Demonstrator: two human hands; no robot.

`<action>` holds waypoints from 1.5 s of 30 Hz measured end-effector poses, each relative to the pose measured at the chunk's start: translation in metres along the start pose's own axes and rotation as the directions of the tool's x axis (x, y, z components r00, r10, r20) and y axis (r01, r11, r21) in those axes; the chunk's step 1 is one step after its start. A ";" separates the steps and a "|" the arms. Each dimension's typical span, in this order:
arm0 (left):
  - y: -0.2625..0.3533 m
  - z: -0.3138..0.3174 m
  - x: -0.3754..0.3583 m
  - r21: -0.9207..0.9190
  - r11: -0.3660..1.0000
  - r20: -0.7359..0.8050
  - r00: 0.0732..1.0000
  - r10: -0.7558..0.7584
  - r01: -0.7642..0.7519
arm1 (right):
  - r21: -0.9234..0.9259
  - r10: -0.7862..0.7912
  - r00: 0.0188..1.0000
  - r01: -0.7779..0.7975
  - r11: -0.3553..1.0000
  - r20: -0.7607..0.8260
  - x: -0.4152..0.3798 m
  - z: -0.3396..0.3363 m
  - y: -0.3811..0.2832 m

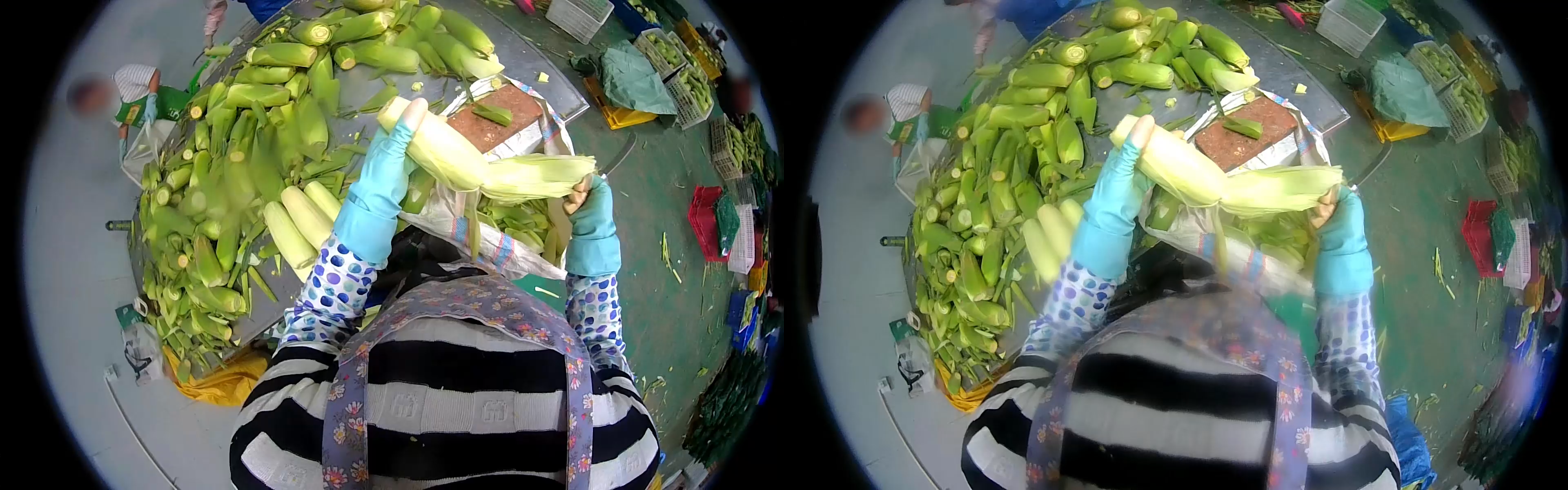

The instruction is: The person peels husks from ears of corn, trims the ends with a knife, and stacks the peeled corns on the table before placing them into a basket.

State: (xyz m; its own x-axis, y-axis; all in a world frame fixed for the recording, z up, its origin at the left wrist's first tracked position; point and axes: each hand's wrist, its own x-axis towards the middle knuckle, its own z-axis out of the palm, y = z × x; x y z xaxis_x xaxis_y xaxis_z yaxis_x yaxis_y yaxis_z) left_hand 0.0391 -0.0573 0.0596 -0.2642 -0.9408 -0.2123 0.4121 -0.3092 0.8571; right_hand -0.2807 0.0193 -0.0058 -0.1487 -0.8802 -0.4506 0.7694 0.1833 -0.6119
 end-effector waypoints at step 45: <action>-0.007 0.050 -0.013 0.286 0.951 0.538 0.841 -0.062 -0.113 | -0.157 0.033 0.848 0.060 0.986 0.529 -0.017 -0.002 0.031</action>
State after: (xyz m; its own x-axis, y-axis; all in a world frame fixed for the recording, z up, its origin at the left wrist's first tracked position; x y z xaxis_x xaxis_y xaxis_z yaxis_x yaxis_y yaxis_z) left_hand -0.0037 -0.0361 0.0801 -0.7167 -0.6971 0.0205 0.1721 -0.1483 0.9739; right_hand -0.2550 0.0411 -0.0181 0.2277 -0.9720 -0.0580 0.6518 0.1964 -0.7325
